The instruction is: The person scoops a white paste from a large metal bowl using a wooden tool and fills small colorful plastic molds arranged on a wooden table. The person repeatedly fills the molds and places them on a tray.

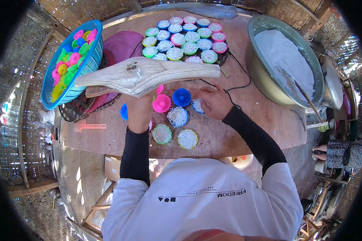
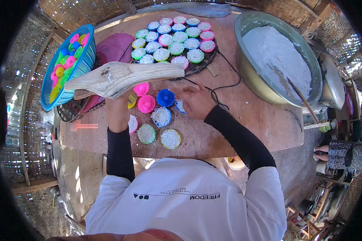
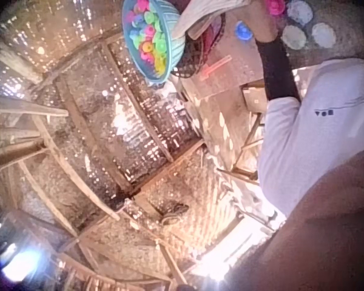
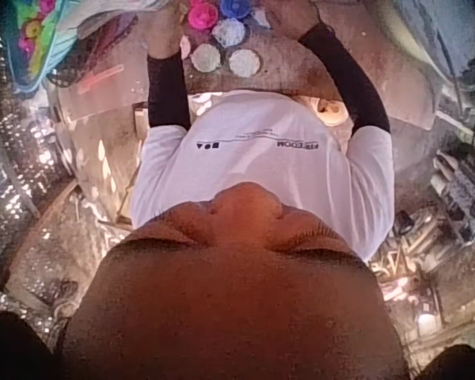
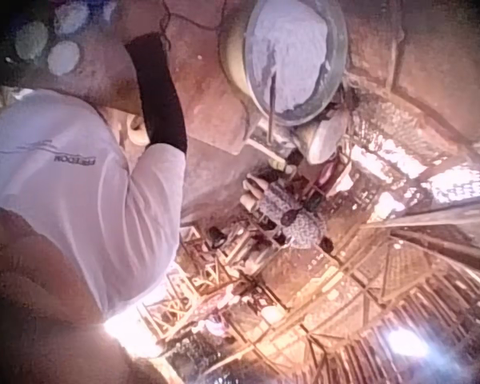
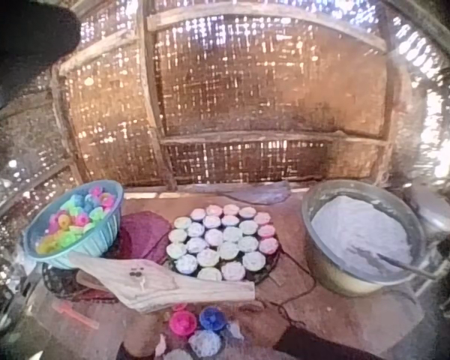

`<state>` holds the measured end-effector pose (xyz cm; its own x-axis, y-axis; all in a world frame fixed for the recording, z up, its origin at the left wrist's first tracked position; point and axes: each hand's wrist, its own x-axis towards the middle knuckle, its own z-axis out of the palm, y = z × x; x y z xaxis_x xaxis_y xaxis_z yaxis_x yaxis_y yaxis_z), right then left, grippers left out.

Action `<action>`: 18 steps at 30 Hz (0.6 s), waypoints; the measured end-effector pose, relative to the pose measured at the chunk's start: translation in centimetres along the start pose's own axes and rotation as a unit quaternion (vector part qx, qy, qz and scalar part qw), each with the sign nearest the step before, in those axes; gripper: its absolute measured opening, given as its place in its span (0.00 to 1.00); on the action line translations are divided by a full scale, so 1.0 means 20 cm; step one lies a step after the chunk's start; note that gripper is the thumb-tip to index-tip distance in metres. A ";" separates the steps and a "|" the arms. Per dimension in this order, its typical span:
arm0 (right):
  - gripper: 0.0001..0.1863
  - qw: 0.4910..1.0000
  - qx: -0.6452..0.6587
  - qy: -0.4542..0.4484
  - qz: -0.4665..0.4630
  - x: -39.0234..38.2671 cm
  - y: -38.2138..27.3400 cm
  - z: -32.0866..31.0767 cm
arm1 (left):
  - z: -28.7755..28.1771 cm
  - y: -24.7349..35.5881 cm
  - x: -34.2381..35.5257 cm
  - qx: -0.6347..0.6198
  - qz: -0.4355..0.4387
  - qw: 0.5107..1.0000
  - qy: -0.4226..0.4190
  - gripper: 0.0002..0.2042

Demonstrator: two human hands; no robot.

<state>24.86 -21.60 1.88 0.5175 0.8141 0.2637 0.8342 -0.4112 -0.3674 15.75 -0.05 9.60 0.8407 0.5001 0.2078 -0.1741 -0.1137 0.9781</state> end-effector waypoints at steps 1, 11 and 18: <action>0.29 1.000 0.003 -0.005 -0.009 0.00 -0.01 -0.01 | 0.00 0.00 0.00 -0.014 0.008 1.000 0.005 0.13; 0.19 0.955 0.103 0.278 -0.019 -0.05 -0.01 -0.21 | -0.04 -0.08 -0.01 0.216 0.199 0.955 0.027 0.20; 0.12 0.963 0.030 0.247 -0.108 0.13 -0.26 -0.70 | 0.10 -0.13 -0.09 0.273 0.322 0.903 -0.078 0.19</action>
<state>24.43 -23.12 17.00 0.3724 0.5784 0.7258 0.9279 -0.2174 -0.3028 15.76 -2.34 6.62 0.7249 0.0580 0.6864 -0.4090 -0.7656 0.4966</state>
